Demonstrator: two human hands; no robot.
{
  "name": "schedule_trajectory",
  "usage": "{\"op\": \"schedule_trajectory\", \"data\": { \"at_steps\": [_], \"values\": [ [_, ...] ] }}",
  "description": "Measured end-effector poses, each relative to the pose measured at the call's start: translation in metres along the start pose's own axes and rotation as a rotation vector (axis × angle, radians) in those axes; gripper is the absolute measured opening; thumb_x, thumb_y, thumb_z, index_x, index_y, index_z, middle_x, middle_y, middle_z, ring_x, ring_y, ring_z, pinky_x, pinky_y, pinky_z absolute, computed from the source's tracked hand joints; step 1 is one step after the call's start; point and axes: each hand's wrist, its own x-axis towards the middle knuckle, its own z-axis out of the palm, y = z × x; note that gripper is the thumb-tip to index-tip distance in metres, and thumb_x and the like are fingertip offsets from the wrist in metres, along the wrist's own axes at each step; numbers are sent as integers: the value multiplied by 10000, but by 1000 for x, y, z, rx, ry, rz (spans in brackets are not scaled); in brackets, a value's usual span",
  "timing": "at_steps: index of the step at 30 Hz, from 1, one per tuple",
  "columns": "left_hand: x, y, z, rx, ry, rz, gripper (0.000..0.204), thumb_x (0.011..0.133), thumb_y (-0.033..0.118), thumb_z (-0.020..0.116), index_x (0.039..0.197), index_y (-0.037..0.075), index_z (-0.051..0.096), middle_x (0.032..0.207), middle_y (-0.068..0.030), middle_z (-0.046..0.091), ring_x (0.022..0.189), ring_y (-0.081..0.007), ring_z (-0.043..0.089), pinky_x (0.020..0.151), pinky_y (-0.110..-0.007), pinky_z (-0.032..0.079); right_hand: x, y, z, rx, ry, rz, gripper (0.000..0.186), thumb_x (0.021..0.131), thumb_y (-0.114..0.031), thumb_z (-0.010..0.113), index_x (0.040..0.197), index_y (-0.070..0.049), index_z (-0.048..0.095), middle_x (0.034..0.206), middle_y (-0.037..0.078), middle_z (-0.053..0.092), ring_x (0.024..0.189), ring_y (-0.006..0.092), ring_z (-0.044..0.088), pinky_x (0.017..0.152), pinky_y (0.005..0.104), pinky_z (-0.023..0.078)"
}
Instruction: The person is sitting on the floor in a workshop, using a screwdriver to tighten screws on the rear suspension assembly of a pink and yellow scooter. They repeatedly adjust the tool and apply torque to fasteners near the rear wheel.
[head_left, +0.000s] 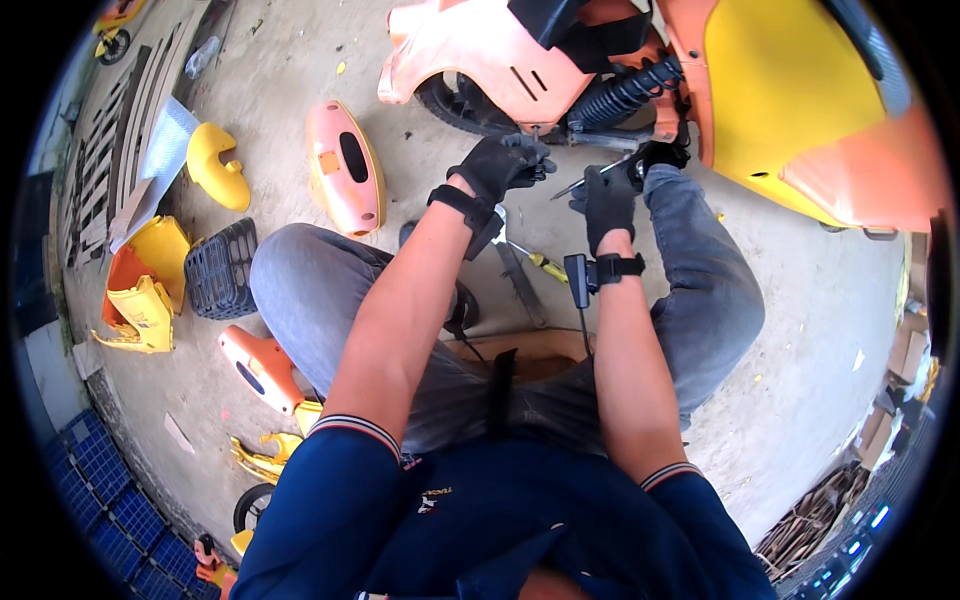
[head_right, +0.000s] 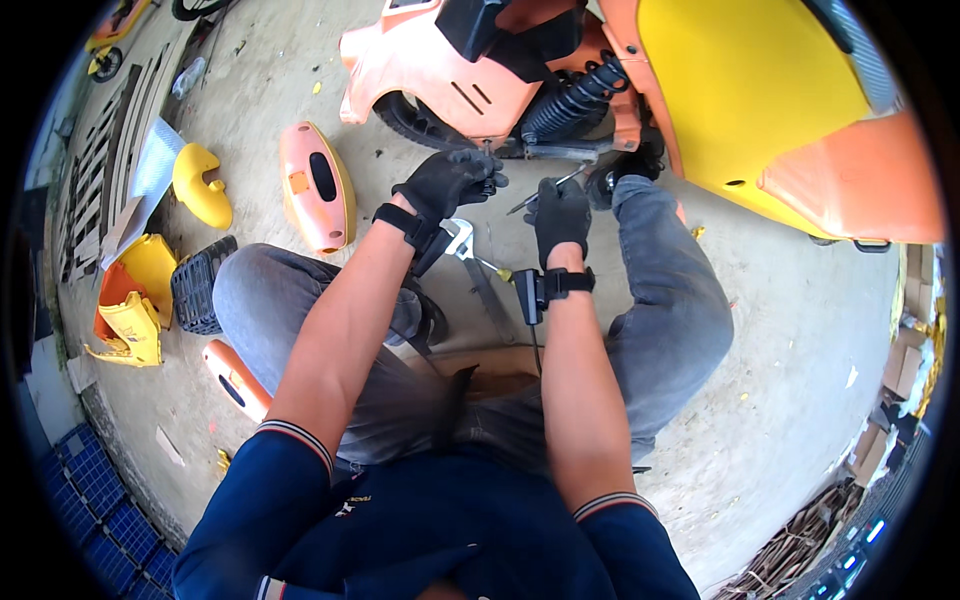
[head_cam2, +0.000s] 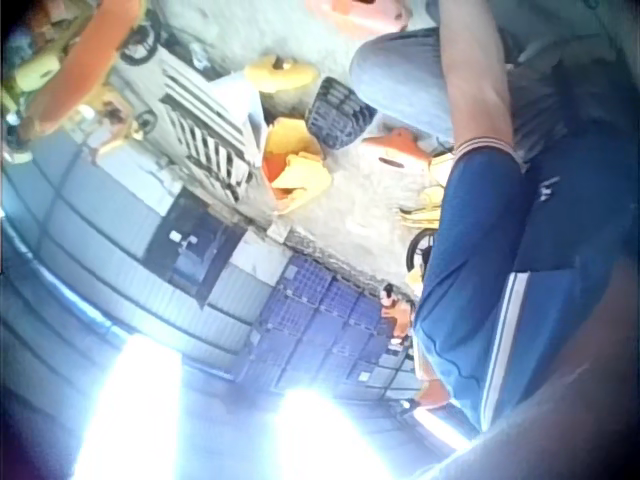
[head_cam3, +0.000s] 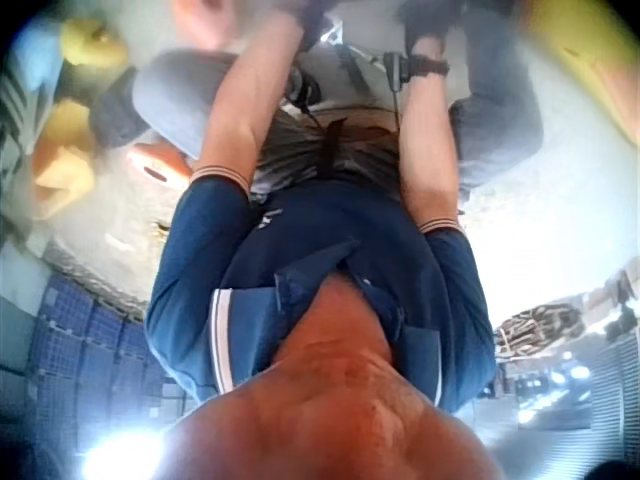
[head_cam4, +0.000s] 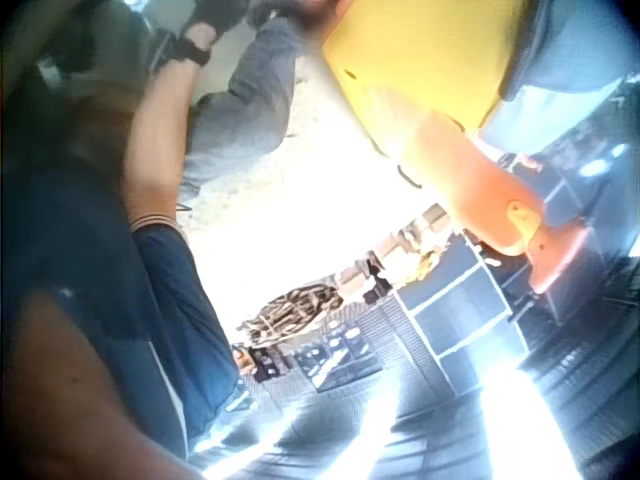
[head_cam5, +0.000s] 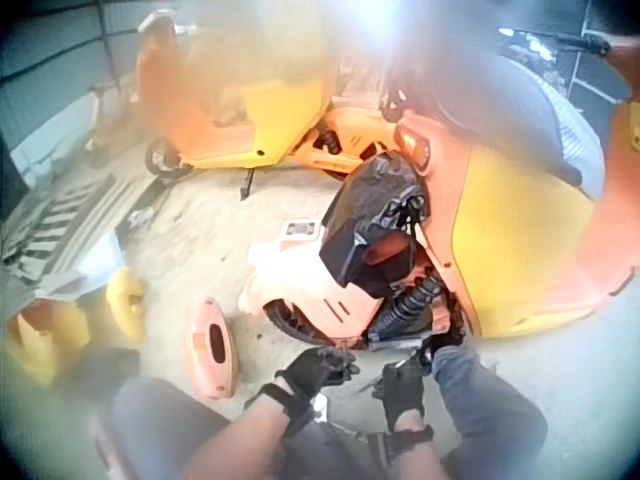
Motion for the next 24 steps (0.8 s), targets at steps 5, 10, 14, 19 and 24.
{"op": "schedule_trajectory", "data": {
  "at_steps": [5,10,14,19,24],
  "values": [
    [0,2,2,20,36,-9,171,868,156,566,988,41,605,931,-81,668,791,-150,639,697,-277,525,-33,-65,-16,41,-22,-296,137,877,-119,562,858,17,560,723,82,602,604,131,594,537,267,523],
    [1,-2,4,6,56,35,122,857,137,565,930,53,616,829,-57,642,729,-154,635,636,-290,541,-44,-65,1,-171,-110,-530,163,894,-142,546,914,18,573,726,98,605,596,143,579,565,281,479],
    [0,-4,4,-37,63,45,113,859,135,563,922,60,621,848,-54,643,729,-149,632,632,-289,541,-48,-65,9,-181,-136,-514,180,883,-145,545,952,13,594,749,111,618,632,161,588,600,294,474],
    [0,-4,5,-23,63,8,141,858,137,568,948,54,636,864,-53,641,735,-150,632,625,-283,544,-39,-57,13,-392,-139,-692,187,873,-145,552,965,9,604,767,119,625,663,172,602,606,303,473],
    [-4,-1,7,-22,70,42,165,853,123,573,964,22,642,832,-70,637,721,-154,631,618,-294,554,-35,-55,10,-225,-157,-474,163,892,-125,540,953,22,574,786,125,631,703,188,638,602,299,517]
  ]
}}
